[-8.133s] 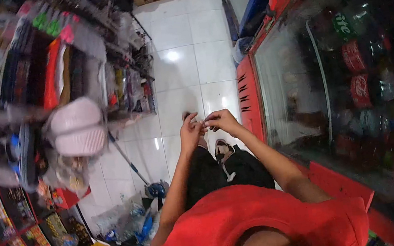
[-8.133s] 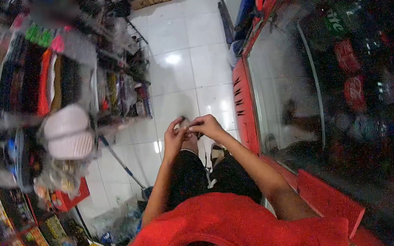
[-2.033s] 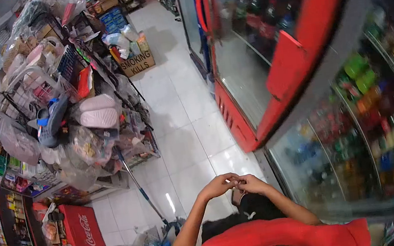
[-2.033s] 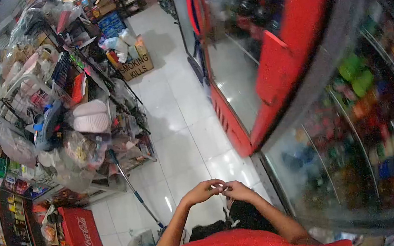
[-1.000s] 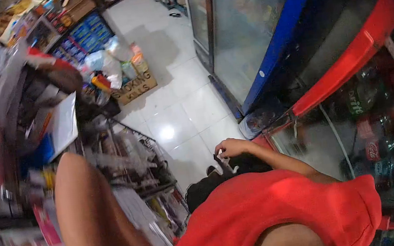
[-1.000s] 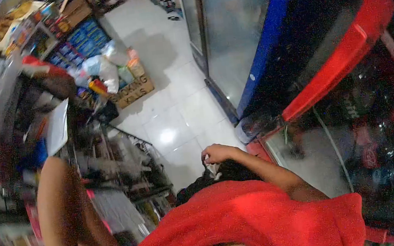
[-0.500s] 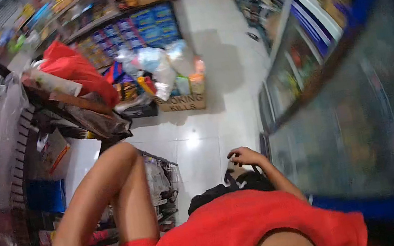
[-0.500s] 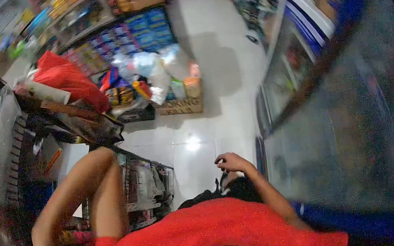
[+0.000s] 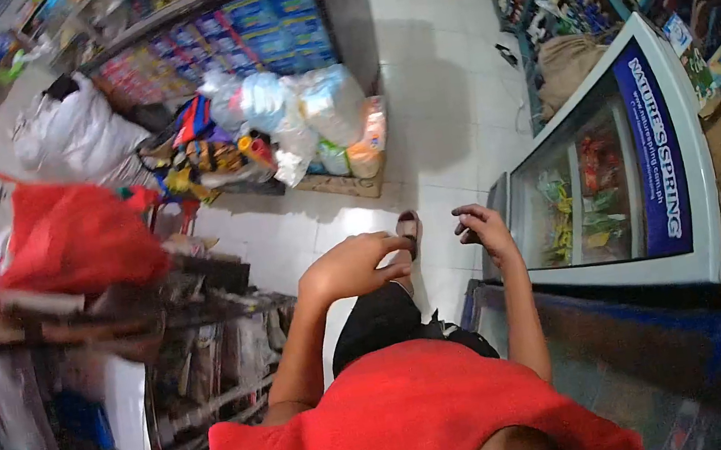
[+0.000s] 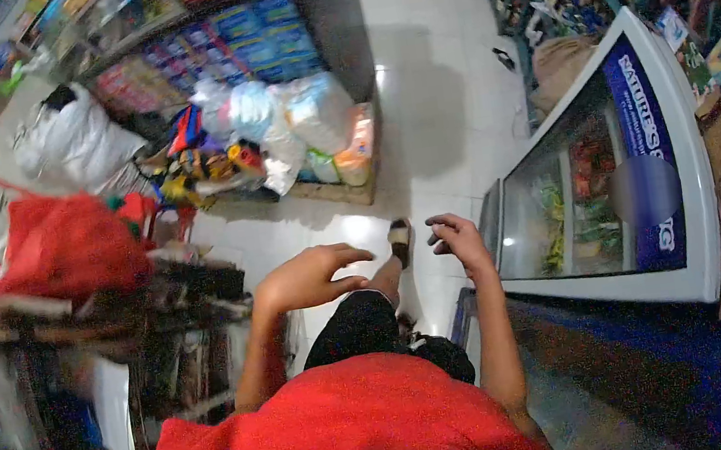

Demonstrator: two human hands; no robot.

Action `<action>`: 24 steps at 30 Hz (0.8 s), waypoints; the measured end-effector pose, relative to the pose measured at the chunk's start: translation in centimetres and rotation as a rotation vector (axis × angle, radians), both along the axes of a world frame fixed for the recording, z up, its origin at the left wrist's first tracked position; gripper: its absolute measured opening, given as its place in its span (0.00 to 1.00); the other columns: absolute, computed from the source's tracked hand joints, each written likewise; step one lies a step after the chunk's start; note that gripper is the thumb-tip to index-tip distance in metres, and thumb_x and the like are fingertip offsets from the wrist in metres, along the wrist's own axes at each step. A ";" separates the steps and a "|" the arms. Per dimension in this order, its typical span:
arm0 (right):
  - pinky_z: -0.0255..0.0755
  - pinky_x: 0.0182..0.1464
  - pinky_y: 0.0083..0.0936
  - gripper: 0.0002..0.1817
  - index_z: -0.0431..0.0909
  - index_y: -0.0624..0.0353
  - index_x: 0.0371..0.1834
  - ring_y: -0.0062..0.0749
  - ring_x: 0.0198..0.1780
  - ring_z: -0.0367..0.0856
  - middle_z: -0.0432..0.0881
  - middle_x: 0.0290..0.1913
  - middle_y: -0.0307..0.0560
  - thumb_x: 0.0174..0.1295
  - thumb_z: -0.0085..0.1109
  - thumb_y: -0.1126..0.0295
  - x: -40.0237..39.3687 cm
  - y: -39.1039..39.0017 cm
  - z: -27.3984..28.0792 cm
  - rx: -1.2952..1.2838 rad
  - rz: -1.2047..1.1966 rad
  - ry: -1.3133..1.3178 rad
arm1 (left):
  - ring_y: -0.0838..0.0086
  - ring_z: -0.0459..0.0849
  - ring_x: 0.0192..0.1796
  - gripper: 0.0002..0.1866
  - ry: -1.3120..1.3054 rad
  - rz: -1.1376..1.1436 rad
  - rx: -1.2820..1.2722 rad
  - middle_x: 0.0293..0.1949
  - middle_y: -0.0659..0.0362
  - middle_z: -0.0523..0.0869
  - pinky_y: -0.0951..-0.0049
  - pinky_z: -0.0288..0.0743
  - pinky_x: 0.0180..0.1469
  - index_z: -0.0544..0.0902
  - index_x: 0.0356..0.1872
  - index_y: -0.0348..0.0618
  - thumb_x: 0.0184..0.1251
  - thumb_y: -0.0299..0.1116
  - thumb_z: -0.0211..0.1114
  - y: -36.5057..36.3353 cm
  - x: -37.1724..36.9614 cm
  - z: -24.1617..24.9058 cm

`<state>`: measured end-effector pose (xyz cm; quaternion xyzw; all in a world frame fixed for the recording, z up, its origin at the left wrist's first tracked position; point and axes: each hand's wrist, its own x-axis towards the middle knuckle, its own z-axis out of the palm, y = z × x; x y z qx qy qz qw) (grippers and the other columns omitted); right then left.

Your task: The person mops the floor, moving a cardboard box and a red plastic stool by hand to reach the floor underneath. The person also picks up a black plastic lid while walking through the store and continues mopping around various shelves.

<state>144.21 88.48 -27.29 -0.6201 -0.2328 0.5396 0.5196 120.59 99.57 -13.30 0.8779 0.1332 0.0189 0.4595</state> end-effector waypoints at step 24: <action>0.70 0.33 0.19 0.13 0.75 0.61 0.43 0.22 0.28 0.74 0.78 0.29 0.42 0.58 0.53 0.66 46.2 39.2 6.5 0.233 -0.378 -0.058 | 0.61 0.79 0.46 0.20 -0.043 0.006 0.028 0.46 0.46 0.78 0.66 0.71 0.48 0.74 0.50 0.38 0.59 0.38 0.59 44.0 49.1 2.6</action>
